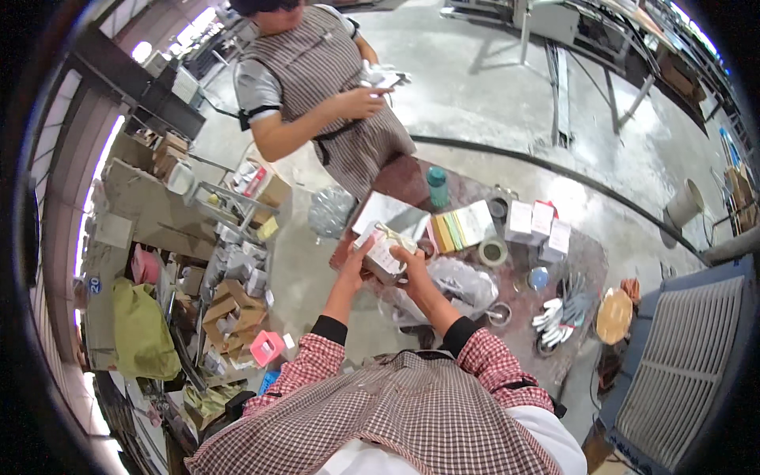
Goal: Sorting pairs of industrial gloves and packing them into plastic bags and boxes on a factory work table.
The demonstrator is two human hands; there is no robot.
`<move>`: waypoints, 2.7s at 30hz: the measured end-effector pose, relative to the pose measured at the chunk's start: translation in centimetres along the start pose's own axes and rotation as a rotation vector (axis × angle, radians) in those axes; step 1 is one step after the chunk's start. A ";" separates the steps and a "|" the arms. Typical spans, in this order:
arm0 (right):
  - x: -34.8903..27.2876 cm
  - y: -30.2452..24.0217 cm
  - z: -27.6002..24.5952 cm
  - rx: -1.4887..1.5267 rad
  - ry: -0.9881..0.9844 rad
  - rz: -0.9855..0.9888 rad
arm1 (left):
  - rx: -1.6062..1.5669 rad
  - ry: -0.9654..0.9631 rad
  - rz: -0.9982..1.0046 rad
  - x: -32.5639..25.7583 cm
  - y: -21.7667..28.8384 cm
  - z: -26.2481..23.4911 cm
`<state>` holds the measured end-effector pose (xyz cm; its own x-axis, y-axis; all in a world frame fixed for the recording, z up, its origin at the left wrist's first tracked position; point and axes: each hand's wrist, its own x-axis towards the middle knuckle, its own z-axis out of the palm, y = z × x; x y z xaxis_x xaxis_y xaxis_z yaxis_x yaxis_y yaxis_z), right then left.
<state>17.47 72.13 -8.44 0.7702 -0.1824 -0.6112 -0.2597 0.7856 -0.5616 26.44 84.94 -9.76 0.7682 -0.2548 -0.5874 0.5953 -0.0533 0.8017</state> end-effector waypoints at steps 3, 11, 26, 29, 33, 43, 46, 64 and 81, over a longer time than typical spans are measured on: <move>-1.4 -1.6 1.8 -0.031 -0.130 -0.091 | -0.002 -0.076 -0.027 0.3 1.5 -0.9; -1.9 -5.8 2.3 -0.220 -0.132 -0.324 | -0.206 -0.121 0.312 -3.8 7.4 2.5; -1.5 -8.9 2.4 -0.384 -0.177 -0.590 | -0.219 -0.019 0.429 -5.4 7.4 0.8; -0.1 -7.5 3.9 -0.385 -0.304 -0.469 | -0.311 -0.067 0.374 -5.8 7.3 -2.0; 0.6 -4.3 6.7 -0.340 -0.320 -0.406 | -0.362 0.031 0.354 -6.9 6.8 -8.8; -3.2 25.1 22.6 -0.638 -0.735 0.286 | -0.243 0.311 0.272 -13.9 -5.5 -35.9; -4.6 34.5 27.9 -0.815 -0.758 0.519 | -0.555 0.430 0.126 -19.0 -7.9 -44.7; 2.0 65.5 53.2 -0.896 -0.880 1.081 | -0.960 0.999 0.098 -21.3 -8.9 -76.0; 17.3 82.3 63.7 -0.953 -0.887 1.064 | -1.090 1.150 0.153 -5.7 -16.4 -95.2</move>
<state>46.59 171.30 -29.69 0.0137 0.7846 -0.6198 -0.8244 -0.3419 -0.4510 34.76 179.18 -30.12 0.2937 0.6674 -0.6843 -0.0126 0.7185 0.6954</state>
